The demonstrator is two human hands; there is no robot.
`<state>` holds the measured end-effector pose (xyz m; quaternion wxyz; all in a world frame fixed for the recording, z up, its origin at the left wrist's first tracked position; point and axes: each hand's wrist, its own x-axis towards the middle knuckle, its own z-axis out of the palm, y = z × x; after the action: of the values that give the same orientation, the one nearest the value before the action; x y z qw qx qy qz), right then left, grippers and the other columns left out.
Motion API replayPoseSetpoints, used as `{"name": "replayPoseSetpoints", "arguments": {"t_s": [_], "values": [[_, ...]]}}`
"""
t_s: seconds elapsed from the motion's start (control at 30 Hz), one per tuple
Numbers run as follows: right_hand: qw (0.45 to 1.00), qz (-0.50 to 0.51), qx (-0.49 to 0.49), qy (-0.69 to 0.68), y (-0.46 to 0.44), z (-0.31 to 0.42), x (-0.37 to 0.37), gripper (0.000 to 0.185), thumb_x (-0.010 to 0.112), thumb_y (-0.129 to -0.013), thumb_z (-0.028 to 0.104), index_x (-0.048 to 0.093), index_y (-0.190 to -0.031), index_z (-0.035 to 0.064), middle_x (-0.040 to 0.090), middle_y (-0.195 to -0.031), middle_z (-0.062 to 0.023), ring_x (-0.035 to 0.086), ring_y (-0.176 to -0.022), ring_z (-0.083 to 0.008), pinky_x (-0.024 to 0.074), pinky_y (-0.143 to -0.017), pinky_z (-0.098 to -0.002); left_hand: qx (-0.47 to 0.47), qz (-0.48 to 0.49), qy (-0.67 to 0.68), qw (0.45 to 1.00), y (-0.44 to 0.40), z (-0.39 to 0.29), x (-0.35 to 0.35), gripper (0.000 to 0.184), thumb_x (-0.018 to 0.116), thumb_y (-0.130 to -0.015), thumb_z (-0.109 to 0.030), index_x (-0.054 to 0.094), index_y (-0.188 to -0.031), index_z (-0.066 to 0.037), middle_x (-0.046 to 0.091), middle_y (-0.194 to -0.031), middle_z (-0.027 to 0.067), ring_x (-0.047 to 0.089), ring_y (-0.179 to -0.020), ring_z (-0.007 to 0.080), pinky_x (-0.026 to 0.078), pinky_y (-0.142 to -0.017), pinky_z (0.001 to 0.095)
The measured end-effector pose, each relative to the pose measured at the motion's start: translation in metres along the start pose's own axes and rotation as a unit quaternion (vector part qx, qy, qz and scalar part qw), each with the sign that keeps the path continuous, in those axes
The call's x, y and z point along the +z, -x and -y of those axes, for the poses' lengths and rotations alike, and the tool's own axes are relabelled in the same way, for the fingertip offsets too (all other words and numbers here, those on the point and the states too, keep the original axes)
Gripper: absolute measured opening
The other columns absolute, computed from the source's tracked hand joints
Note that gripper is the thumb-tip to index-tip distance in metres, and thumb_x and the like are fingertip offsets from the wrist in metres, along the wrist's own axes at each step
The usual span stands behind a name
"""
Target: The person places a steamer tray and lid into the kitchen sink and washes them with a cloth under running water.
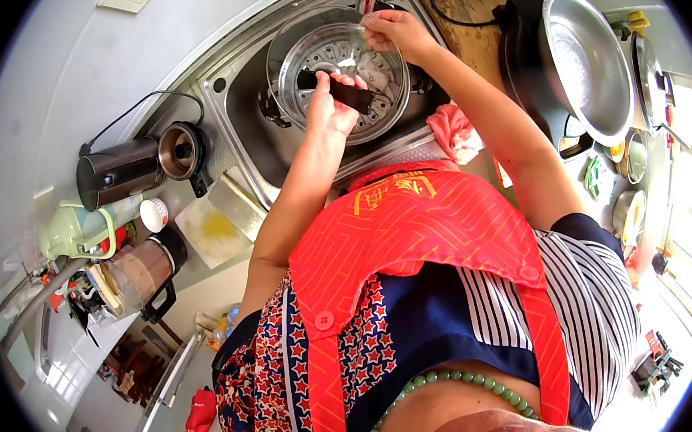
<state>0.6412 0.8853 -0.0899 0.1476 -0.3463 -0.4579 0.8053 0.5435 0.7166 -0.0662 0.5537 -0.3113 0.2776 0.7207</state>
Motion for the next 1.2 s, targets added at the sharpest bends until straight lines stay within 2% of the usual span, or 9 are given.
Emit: {"name": "replayPoseSetpoints", "arguments": {"t_s": [0.03, 0.13, 0.3, 0.5, 0.6, 0.7, 0.9, 1.0, 1.2], "values": [[0.998, 0.054, -0.013, -0.018, 0.001, 0.003, -0.001, 0.018, 0.062, -0.087, 0.016, 0.059, -0.100, 0.0055, 0.063, -0.085, -0.0024, 0.061, -0.075, -0.0092, 0.0501, -0.069, -0.0218, -0.004, 0.006, 0.009, 1.000, -0.004, -0.004, -0.002, 0.037, 0.043, -0.094, -0.038, 0.050, -0.075, -0.008, 0.049, -0.063, 0.0023, 0.049, -0.059, 0.0175, 0.046, -0.071, 0.0377], [0.995, 0.075, -0.055, 0.039, 0.006, 0.012, -0.001, 0.027, 0.065, -0.084, 0.018, 0.057, -0.106, 0.0043, 0.062, -0.087, -0.0011, 0.060, -0.079, -0.0092, 0.0486, -0.072, -0.0201, -0.012, 0.023, 0.004, 1.000, -0.010, -0.008, -0.001, 0.036, 0.045, -0.094, -0.037, 0.051, -0.075, -0.007, 0.050, -0.063, 0.0039, 0.049, -0.060, 0.0186, 0.046, -0.071, 0.0378], [0.975, -0.089, -0.007, 0.206, -0.006, 0.024, 0.015, 0.023, 0.065, -0.082, 0.022, 0.060, -0.089, 0.0006, 0.057, -0.062, -0.0053, 0.055, -0.052, -0.0116, 0.0437, -0.044, -0.0242, -0.035, 0.016, -0.006, 0.999, -0.006, 0.000, 0.008, 0.036, 0.044, -0.094, -0.036, 0.051, -0.075, -0.007, 0.050, -0.063, 0.0046, 0.048, -0.060, 0.0198, 0.045, -0.070, 0.0378], [0.992, -0.032, -0.025, 0.122, 0.000, 0.031, 0.016, 0.018, 0.055, -0.087, 0.015, 0.058, -0.093, -0.0018, 0.062, -0.074, -0.0092, 0.059, -0.059, -0.0135, 0.0497, -0.054, -0.0258, -0.041, 0.039, 0.018, 0.998, -0.012, -0.004, 0.003, 0.036, 0.044, -0.094, -0.036, 0.051, -0.075, -0.007, 0.049, -0.063, 0.0041, 0.048, -0.059, 0.0193, 0.045, -0.066, 0.0360], [0.996, 0.020, -0.019, 0.087, 0.002, 0.026, 0.005, 0.020, 0.051, -0.089, 0.013, 0.057, -0.102, -0.0002, 0.064, -0.085, -0.0080, 0.063, -0.074, -0.0146, 0.0532, -0.071, -0.0262, -0.025, 0.044, 0.010, 0.999, -0.010, -0.003, 0.003, 0.036, 0.044, -0.094, -0.036, 0.051, -0.076, -0.007, 0.049, -0.063, 0.0038, 0.047, -0.059, 0.0184, 0.045, -0.067, 0.0354], [0.996, 0.067, -0.025, 0.044, 0.003, 0.023, -0.006, 0.024, 0.052, -0.088, 0.011, 0.055, -0.108, -0.0017, 0.065, -0.088, -0.0099, 0.064, -0.076, -0.0168, 0.0542, -0.074, -0.0289, -0.008, 0.053, -0.016, 0.998, -0.007, -0.001, 0.002, 0.035, 0.045, -0.094, -0.036, 0.050, -0.077, -0.006, 0.049, -0.065, 0.0032, 0.047, -0.060, 0.0170, 0.045, -0.068, 0.0345], [0.997, 0.020, 0.013, 0.075, 0.005, 0.029, 0.001, 0.023, 0.054, -0.086, 0.009, 0.056, -0.105, -0.0030, 0.065, -0.087, -0.0123, 0.065, -0.076, -0.0184, 0.0549, -0.072, -0.0293, 0.014, 0.070, -0.060, 0.996, 0.001, 0.003, 0.001, 0.034, 0.045, -0.094, -0.037, 0.049, -0.079, -0.007, 0.048, -0.067, 0.0030, 0.047, -0.062, 0.0170, 0.044, -0.070, 0.0348], [0.998, 0.047, -0.006, 0.032, 0.002, 0.022, -0.005, 0.017, 0.059, -0.085, 0.014, 0.061, -0.092, -0.0005, 0.065, -0.083, -0.0114, 0.065, -0.072, -0.0186, 0.0553, -0.069, -0.0300, 0.018, 0.070, -0.065, 0.995, 0.003, 0.003, 0.000, 0.033, 0.045, -0.094, -0.036, 0.049, -0.080, -0.007, 0.048, -0.067, 0.0034, 0.047, -0.063, 0.0173, 0.045, -0.070, 0.0353], [0.999, 0.010, 0.000, 0.042, 0.000, 0.011, -0.005, 0.019, 0.059, -0.086, 0.017, 0.060, -0.093, -0.0002, 0.065, -0.083, -0.0115, 0.065, -0.072, -0.0194, 0.0553, -0.068, -0.0307, 0.025, 0.071, -0.084, 0.994, 0.003, 0.006, -0.003, 0.031, 0.045, -0.095, -0.034, 0.049, -0.079, -0.007, 0.048, -0.067, 0.0041, 0.047, -0.063, 0.0182, 0.045, -0.070, 0.0364]]}}
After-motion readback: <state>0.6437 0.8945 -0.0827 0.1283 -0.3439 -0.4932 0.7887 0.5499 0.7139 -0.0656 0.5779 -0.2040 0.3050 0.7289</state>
